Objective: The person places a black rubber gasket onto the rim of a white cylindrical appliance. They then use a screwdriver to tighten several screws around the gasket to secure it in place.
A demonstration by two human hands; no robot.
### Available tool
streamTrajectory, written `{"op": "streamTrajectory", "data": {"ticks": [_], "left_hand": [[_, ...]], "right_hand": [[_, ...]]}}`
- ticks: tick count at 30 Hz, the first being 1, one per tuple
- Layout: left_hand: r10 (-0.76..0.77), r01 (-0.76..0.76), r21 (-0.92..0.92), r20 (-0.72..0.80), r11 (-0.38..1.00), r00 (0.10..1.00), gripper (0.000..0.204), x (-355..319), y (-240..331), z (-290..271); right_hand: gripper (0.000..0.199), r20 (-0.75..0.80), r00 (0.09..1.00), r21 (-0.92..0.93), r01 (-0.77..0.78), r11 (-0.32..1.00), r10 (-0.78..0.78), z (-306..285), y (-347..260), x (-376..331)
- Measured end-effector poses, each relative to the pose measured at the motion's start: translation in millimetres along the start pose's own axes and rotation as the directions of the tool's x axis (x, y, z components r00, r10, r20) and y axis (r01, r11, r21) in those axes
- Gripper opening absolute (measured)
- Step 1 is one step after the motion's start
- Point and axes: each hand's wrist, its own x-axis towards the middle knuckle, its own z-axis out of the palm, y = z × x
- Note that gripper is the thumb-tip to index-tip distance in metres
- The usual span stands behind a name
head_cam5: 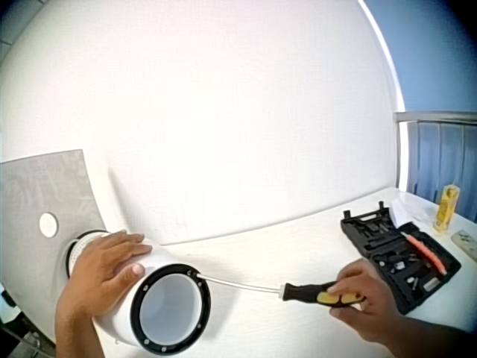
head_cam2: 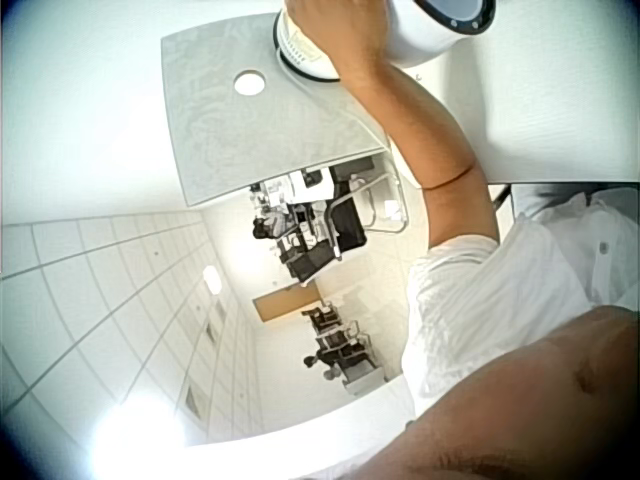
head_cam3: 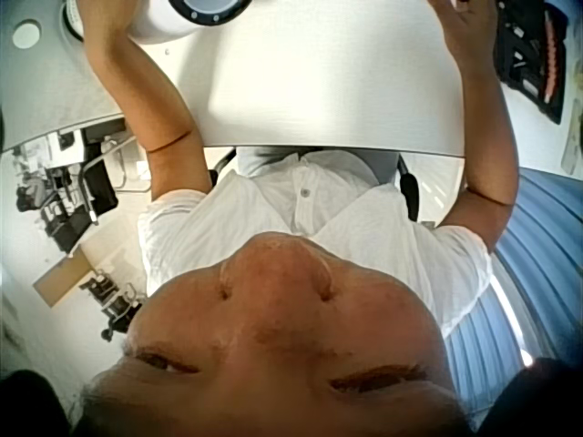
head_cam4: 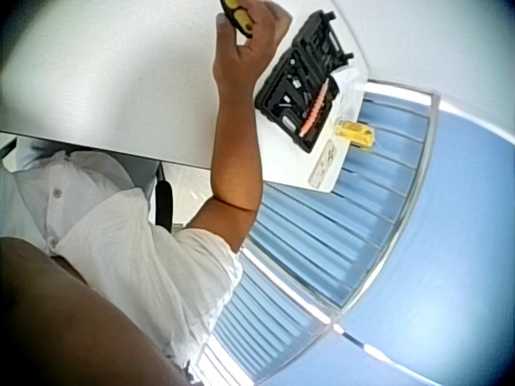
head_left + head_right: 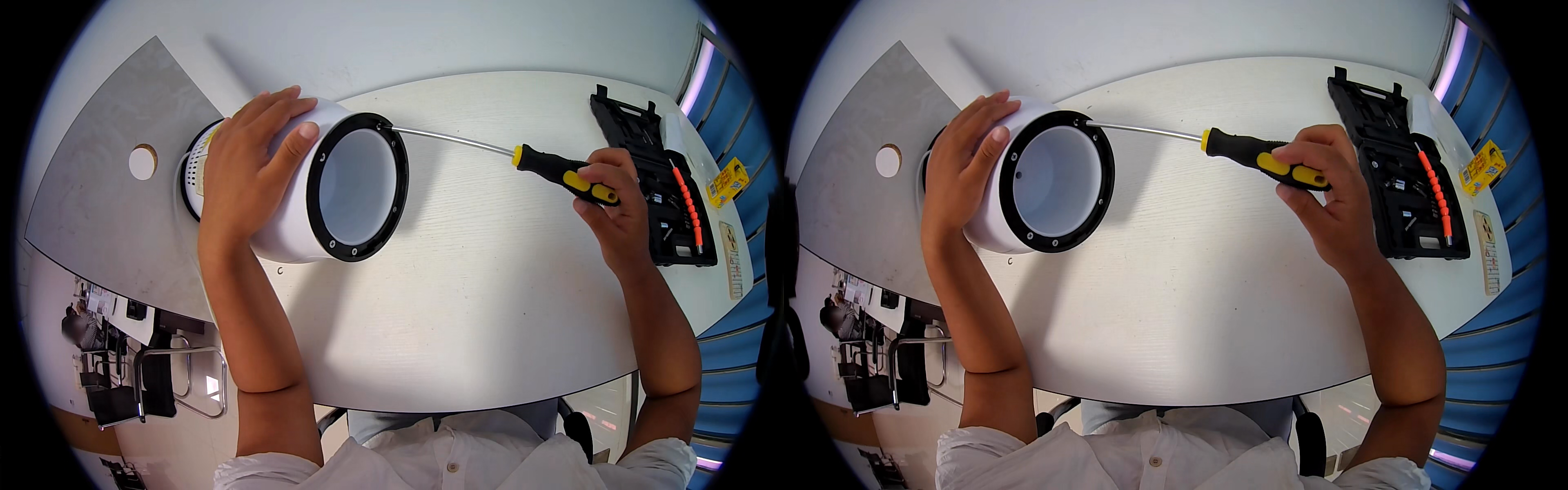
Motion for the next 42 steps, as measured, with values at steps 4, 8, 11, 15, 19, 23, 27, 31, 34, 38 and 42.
{"op": "streamTrajectory", "data": {"ticks": [4, 8, 11, 15, 19, 23, 27, 31, 34, 38, 42], "left_hand": [[0.004, -0.004, 0.007, -0.001, 1.000, 1.000, 0.049, 0.1, 0.6, -2.6], [0.011, -0.011, 0.008, -0.004, 1.000, 1.000, 0.048, 0.1, -0.7, -0.3], [0.017, -0.017, 0.006, -0.003, 1.000, 1.000, 0.048, 0.4, -0.9, 0.6], [0.022, -0.022, 0.001, -0.004, 1.000, 1.000, 0.048, 0.2, -0.8, -1.0], [0.028, -0.027, 0.012, -0.009, 1.000, 1.000, 0.047, -0.2, -0.8, -2.5], [0.036, -0.036, 0.008, -0.006, 0.999, 0.999, 0.048, 0.5, 0.1, -0.3], [0.030, -0.030, -0.006, 0.000, 1.000, 1.000, 0.048, 1.4, 0.6, -1.1], [0.021, -0.021, 0.013, -0.001, 1.000, 1.000, 0.049, 0.0, -0.9, -3.7], [0.019, -0.019, 0.017, 0.003, 1.000, 1.000, 0.050, 0.2, -1.4, -0.6], [0.015, -0.015, 0.015, 0.007, 1.000, 1.000, 0.050, -0.1, -1.3, -1.4], [0.015, -0.015, 0.000, 0.007, 1.000, 1.000, 0.050, 0.5, -1.3, -0.7]], "right_hand": [[0.033, 0.025, 1.000, -0.002, 0.018, 1.000, -0.018, -0.1, -1.5, -0.4], [0.035, 0.037, 0.999, 0.042, 0.037, 0.998, -0.038, 1.2, 0.2, -0.7], [0.038, 0.017, 1.000, 0.108, -0.013, 0.994, 0.011, 2.3, -3.1, 0.6], [0.047, -0.004, 0.978, 0.081, -0.205, 0.975, 0.206, 3.0, -8.2, 1.7], [0.054, 0.046, 0.938, 0.034, -0.345, 0.938, 0.344, 0.4, -6.3, 1.6], [0.046, -0.016, 0.979, -0.015, -0.205, 0.979, 0.205, 2.9, -1.1, -0.8], [0.041, 0.006, 0.989, -0.005, -0.148, 0.989, 0.148, 3.1, 0.1, 0.0], [0.038, -0.001, 0.993, -0.027, -0.116, 0.993, 0.116, 3.0, -0.5, 1.0], [0.037, -0.039, 0.999, -0.056, -0.035, 0.998, 0.033, 3.9, -0.7, 0.8], [0.037, -0.103, 0.995, -0.065, -0.023, 0.998, 0.016, 5.5, -3.7, 0.6], [0.037, -0.119, 0.993, -0.107, -0.031, 0.994, 0.019, 1.7, -3.9, 1.7]]}}
